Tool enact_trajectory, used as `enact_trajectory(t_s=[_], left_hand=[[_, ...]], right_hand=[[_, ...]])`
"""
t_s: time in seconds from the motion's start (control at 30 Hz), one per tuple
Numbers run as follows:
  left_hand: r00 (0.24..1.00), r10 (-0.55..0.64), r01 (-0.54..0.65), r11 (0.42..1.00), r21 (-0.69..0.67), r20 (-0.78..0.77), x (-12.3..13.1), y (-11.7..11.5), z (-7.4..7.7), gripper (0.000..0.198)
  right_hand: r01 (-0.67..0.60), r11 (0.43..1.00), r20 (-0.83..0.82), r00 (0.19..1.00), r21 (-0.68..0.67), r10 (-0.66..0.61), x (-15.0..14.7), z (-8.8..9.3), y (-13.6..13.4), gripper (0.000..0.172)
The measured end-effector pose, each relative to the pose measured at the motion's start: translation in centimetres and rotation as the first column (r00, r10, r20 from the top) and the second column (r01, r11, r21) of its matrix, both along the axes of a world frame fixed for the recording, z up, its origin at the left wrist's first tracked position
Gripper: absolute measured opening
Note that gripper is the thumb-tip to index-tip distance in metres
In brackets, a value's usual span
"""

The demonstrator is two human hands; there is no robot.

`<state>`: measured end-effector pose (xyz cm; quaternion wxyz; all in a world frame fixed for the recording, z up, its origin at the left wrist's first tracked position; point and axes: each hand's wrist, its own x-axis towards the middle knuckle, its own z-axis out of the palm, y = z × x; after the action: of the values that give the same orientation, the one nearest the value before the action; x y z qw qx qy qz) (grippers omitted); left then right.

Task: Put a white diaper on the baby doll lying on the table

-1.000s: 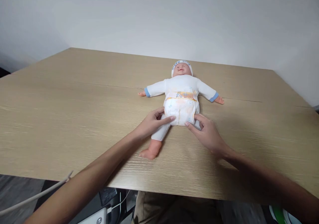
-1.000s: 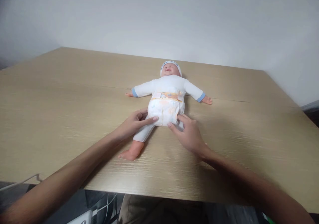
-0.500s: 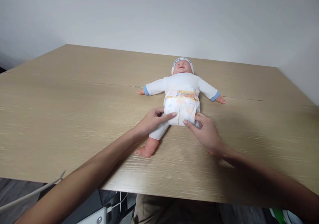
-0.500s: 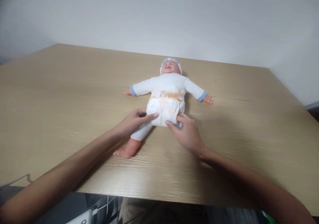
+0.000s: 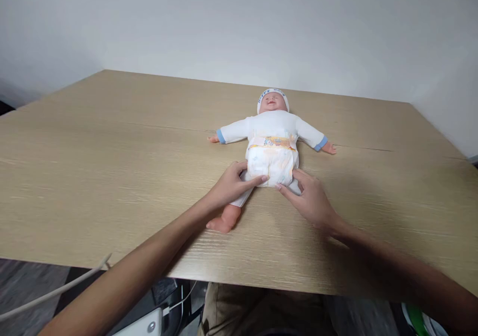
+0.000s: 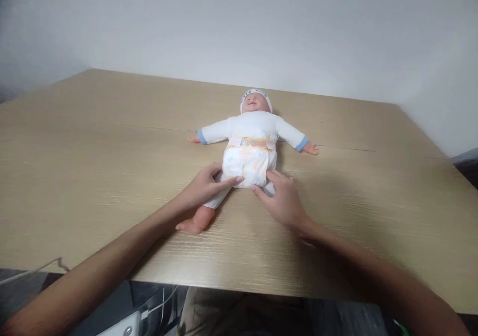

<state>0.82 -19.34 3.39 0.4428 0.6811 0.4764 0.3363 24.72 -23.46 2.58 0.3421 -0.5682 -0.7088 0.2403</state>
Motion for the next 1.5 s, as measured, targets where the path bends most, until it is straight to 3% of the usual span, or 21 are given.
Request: enact_trajectory(t_s=[0.13, 0.3, 0.43, 0.6, 0.83, 1.0, 1.1, 1.2, 1.3, 1.37, 1.43, 1.5], left_hand=[[1.0, -0.009, 0.009, 1.0, -0.001, -0.014, -0.1, 0.2, -0.3, 0.038], [1.0, -0.015, 0.016, 0.999, -0.033, 0.016, -0.1, 0.2, -0.4, 0.042], [0.982, -0.034, 0.055, 0.993, -0.109, 0.188, -0.3, 0.1, -0.2, 0.048], [0.923, -0.032, 0.136, 0.96, -0.246, 0.383, -0.6, 0.3, -0.1, 0.056], [0.909, -0.025, 0.141, 0.958, -0.25, 0.417, -0.7, 0.5, -0.6, 0.053], [0.911, -0.027, 0.131, 0.965, -0.227, 0.411, -0.9, 0.5, -1.1, 0.05], [0.909, -0.013, 0.117, 0.967, -0.227, 0.416, -1.6, 0.2, -1.2, 0.052], [0.908, 0.054, 0.04, 0.976, -0.215, 0.415, -2.6, -0.1, -1.1, 0.054], [0.938, 0.153, -0.109, 0.982, -0.153, 0.312, -3.5, 0.4, -1.2, 0.048], [0.958, 0.232, -0.233, 0.972, -0.018, 0.171, -3.7, 1.6, -1.5, 0.041], [0.944, 0.329, -0.324, 0.922, 0.209, 0.015, -3.4, 3.4, -1.8, 0.038], [0.895, 0.427, -0.335, 0.833, 0.44, -0.128, -2.8, 5.8, -2.1, 0.041]], right_hand=[[-0.02, 1.0, 0.054, 0.998, 0.018, 0.019, 0.2, 0.2, 0.4, 0.031], [0.003, 0.997, -0.031, 0.999, -0.073, -0.006, 0.5, 0.8, 0.3, 0.026], [0.023, 0.987, -0.135, 0.99, -0.156, -0.045, 0.6, 0.7, 0.0, 0.029], [0.039, 0.985, -0.122, 0.991, -0.169, -0.06, 0.7, 0.4, -0.3, 0.03], [0.053, 0.998, -0.135, 0.99, 0.03, -0.049, 1.0, -0.9, -0.2, 0.026], [0.031, 0.999, -0.089, 0.996, 0.03, -0.028, 2.1, -1.9, 0.2, 0.03], [-0.022, 0.998, -0.076, 0.997, 0.056, 0.026, 3.0, -1.7, -0.3, 0.038], [-0.086, 0.989, -0.058, 0.994, 0.118, 0.094, 4.3, -1.2, -1.0, 0.035], [-0.057, 0.978, -0.019, 0.998, 0.203, 0.062, 6.2, -1.0, -0.3, 0.027], [0.005, 0.956, 0.01, 1.0, 0.295, -0.009, 7.6, -1.3, 1.5, 0.027], [0.076, 0.907, 0.06, 0.992, 0.415, -0.111, 8.7, -1.9, 4.4, 0.029], [0.121, 0.855, 0.14, 0.966, 0.505, -0.219, 9.5, -2.7, 7.8, 0.036]])
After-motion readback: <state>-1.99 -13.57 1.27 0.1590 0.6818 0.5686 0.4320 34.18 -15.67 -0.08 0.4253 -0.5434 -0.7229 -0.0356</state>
